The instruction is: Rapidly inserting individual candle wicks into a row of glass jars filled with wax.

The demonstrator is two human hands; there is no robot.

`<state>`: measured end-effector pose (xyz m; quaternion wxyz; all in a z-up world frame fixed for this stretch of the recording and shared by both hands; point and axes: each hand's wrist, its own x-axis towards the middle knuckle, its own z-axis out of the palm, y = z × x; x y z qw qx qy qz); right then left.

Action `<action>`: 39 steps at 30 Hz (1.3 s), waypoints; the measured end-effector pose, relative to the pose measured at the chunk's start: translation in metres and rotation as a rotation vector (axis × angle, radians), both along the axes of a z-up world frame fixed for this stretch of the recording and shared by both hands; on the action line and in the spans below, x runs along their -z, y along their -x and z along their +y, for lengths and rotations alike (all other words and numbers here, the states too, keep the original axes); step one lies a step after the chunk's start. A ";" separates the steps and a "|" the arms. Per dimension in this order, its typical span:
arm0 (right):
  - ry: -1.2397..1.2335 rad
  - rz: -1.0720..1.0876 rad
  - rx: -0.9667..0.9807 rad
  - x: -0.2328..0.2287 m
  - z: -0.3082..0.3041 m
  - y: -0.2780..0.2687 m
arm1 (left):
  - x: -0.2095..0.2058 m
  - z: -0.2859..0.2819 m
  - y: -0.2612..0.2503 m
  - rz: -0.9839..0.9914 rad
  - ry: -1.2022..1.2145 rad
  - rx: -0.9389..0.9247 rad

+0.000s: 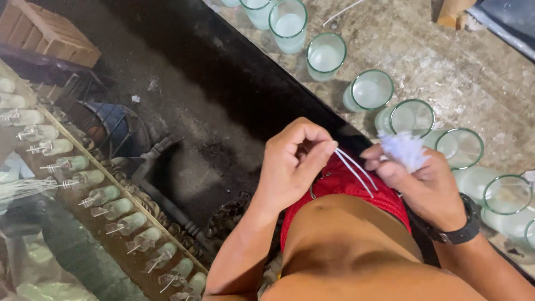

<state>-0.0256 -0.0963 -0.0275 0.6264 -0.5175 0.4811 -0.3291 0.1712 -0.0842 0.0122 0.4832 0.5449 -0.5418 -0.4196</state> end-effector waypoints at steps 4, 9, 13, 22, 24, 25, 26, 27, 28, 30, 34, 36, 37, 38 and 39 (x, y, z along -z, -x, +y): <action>0.163 0.196 -0.154 -0.003 -0.004 -0.020 | 0.008 -0.006 0.002 0.128 -0.130 0.010; 0.104 0.264 -0.091 0.006 -0.016 -0.027 | 0.021 -0.019 -0.002 0.217 -0.216 0.093; 0.068 0.234 -0.059 0.002 -0.038 -0.031 | 0.014 -0.042 -0.012 0.108 -0.055 0.085; 0.037 0.093 0.263 0.005 -0.097 0.000 | 0.037 -0.105 -0.025 -0.347 0.330 -0.163; -0.013 0.116 0.304 0.008 -0.098 0.004 | 0.050 -0.109 -0.023 -0.394 0.406 -0.108; -0.019 0.101 0.304 0.008 -0.101 0.004 | 0.055 -0.114 -0.022 -0.426 0.383 -0.126; -0.025 0.086 0.305 0.008 -0.104 0.005 | 0.060 -0.118 -0.020 -0.457 0.360 -0.144; -0.027 0.085 0.308 0.007 -0.106 0.003 | 0.063 -0.121 -0.019 -0.458 0.358 -0.140; -0.060 0.051 0.330 0.006 -0.107 0.001 | 0.066 -0.123 -0.019 -0.464 0.342 -0.148; -0.104 0.017 0.352 0.005 -0.108 -0.001 | 0.072 -0.125 -0.018 -0.474 0.314 -0.152; -0.084 0.037 0.266 0.002 -0.114 -0.006 | 0.077 -0.132 -0.021 -0.514 0.314 -0.142; -0.059 0.052 0.250 0.002 -0.115 -0.007 | 0.078 -0.135 -0.021 -0.527 0.321 -0.136; -0.059 0.046 0.245 0.003 -0.115 -0.006 | 0.078 -0.135 -0.021 -0.538 0.320 -0.135; -0.059 0.040 0.240 0.004 -0.115 -0.006 | 0.079 -0.136 -0.021 -0.548 0.319 -0.133; -0.059 0.040 0.241 0.002 -0.116 -0.007 | 0.079 -0.136 -0.022 -0.548 0.319 -0.132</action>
